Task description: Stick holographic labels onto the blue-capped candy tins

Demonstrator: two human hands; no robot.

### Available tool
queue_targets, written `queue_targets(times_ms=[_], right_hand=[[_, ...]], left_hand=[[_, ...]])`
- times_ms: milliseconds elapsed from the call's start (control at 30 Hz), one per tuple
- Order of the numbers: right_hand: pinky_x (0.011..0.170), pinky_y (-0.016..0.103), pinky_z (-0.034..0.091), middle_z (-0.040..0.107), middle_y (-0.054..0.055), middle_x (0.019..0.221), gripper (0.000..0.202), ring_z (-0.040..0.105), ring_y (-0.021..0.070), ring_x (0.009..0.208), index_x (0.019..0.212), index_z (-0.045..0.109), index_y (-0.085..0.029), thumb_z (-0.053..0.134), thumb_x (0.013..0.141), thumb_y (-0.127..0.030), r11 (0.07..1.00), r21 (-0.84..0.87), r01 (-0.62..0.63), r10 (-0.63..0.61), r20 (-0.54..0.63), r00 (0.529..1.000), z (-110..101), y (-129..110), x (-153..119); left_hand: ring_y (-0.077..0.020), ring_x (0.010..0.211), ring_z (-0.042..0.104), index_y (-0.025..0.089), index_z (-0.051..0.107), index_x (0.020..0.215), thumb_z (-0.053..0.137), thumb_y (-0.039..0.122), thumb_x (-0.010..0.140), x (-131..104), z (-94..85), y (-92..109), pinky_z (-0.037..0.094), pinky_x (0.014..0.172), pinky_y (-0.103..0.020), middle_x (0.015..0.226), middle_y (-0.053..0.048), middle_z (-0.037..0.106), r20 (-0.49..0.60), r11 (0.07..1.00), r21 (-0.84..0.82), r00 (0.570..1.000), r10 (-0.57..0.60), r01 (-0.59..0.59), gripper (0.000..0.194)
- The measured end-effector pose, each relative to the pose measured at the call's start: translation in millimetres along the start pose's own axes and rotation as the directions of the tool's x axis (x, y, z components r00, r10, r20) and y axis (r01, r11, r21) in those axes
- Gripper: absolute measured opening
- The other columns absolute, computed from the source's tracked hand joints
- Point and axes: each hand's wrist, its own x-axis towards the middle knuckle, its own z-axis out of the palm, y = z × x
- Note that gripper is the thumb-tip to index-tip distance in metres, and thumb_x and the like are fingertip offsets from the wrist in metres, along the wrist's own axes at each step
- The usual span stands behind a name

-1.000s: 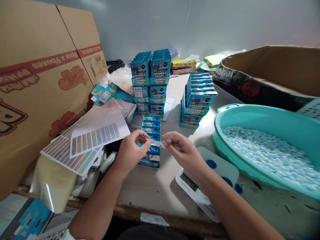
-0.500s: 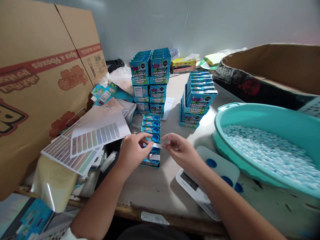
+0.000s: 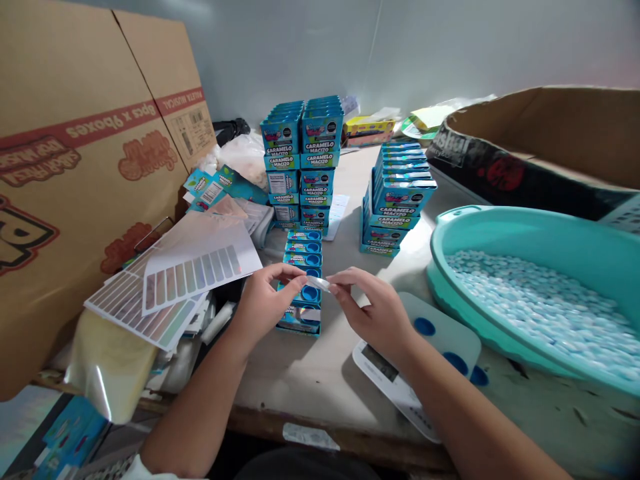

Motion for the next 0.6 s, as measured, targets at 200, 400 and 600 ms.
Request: queue_targets(times_ms=[200, 400, 600], right_hand=[[0.073, 0.035, 0.052, 0.070, 0.006, 0.079, 0.018, 0.063, 0.0197, 0.073, 0.094, 0.068, -0.024, 0.051, 0.098, -0.028, 0.995, -0.038, 0.091, -0.091, -0.003, 0.996, 0.3, -1.1, -0.8], [0.057, 0.028, 0.045, 0.065, 0.002, 0.074, 0.019, 0.058, 0.0167, 0.065, 0.105, 0.066, -0.022, 0.053, 0.096, -0.032, 0.994, 0.002, -0.111, 0.111, 0.023, 0.994, 2.0, 2.1, -2.0], [0.050, 0.025, 0.035, 0.058, -0.001, 0.069, 0.020, 0.049, 0.0129, 0.057, 0.106, 0.062, -0.021, 0.053, 0.093, -0.033, 0.959, 0.109, -0.262, 0.251, 0.105, 0.962, 6.7, 9.0, -2.2]], left_hand=[[-0.0210, 0.096, 0.066, 0.021, 0.073, 0.081, 0.068, 0.031, 0.086, 0.7, -0.8, 0.7, 0.048, 0.085, -0.030, 0.099, -0.005, 0.073, -0.021, 0.998, -0.004, 0.997, 0.069, -0.070, 0.012], [-0.0165, 0.075, 0.064, 0.024, 0.072, 0.096, 0.071, 0.031, 0.084, 0.2, 1.9, -3.7, 0.043, 0.064, -0.024, 0.081, 0.000, 0.070, -0.024, 1.000, -0.016, 0.999, -0.026, 0.026, 0.014], [-0.0158, 0.068, 0.061, 0.026, 0.071, 0.096, 0.078, 0.023, 0.075, 0.4, 6.1, -7.1, 0.044, 0.071, -0.028, 0.073, 0.003, 0.069, -0.091, 0.993, 0.111, 0.995, 0.043, -0.033, 0.022]])
